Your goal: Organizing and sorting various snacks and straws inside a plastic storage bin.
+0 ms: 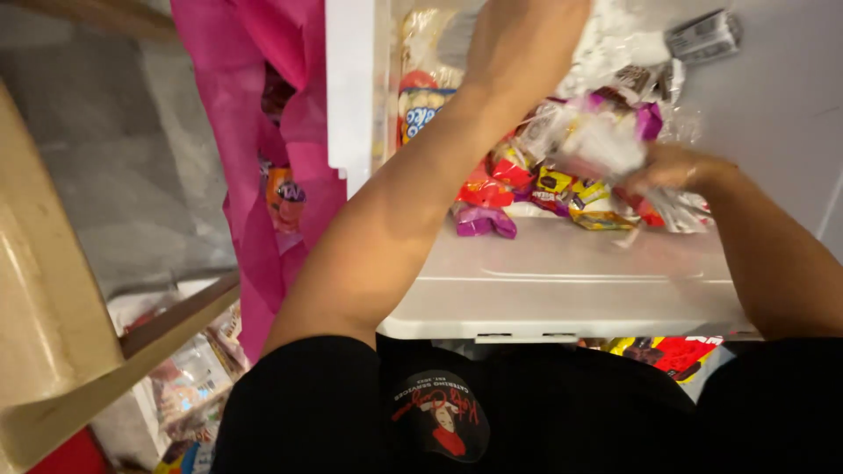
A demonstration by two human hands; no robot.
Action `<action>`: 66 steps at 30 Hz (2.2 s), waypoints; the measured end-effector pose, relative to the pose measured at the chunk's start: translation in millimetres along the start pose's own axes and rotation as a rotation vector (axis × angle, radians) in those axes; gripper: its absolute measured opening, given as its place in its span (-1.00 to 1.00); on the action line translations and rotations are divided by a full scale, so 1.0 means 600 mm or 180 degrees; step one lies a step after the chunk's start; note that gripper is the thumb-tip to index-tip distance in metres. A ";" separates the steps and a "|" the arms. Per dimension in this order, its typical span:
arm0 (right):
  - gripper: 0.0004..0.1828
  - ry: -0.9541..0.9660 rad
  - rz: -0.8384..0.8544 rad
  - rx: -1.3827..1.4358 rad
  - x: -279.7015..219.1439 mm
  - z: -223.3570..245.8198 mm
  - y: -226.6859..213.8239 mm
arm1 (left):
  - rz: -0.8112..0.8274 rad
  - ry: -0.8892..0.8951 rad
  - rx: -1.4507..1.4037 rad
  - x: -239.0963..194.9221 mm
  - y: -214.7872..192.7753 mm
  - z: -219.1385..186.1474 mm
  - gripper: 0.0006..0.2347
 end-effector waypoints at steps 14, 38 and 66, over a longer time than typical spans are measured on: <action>-0.89 -0.2240 -0.2710 0.5490 -0.236 0.180 -0.230 | 0.1354 -0.1190 -0.0472 0.025 -0.028 0.030 -0.62; -0.89 -0.1033 -0.2720 0.4774 -0.178 0.354 -0.154 | 0.0651 -0.1146 -0.1043 0.002 -0.027 0.000 -0.89; -0.75 -0.2839 -0.4522 0.1834 -0.277 0.365 -0.175 | 0.1069 -0.0369 -0.1252 -0.017 -0.034 -0.075 -0.82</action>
Point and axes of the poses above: each hand's wrist, its own x-axis towards the middle knuckle, its own y-axis out of the palm, z = x × y, the point moved 4 cm from there along x, towards the middle knuckle, and after that the axes turned 13 degrees about -z, right-handed, at the moved point
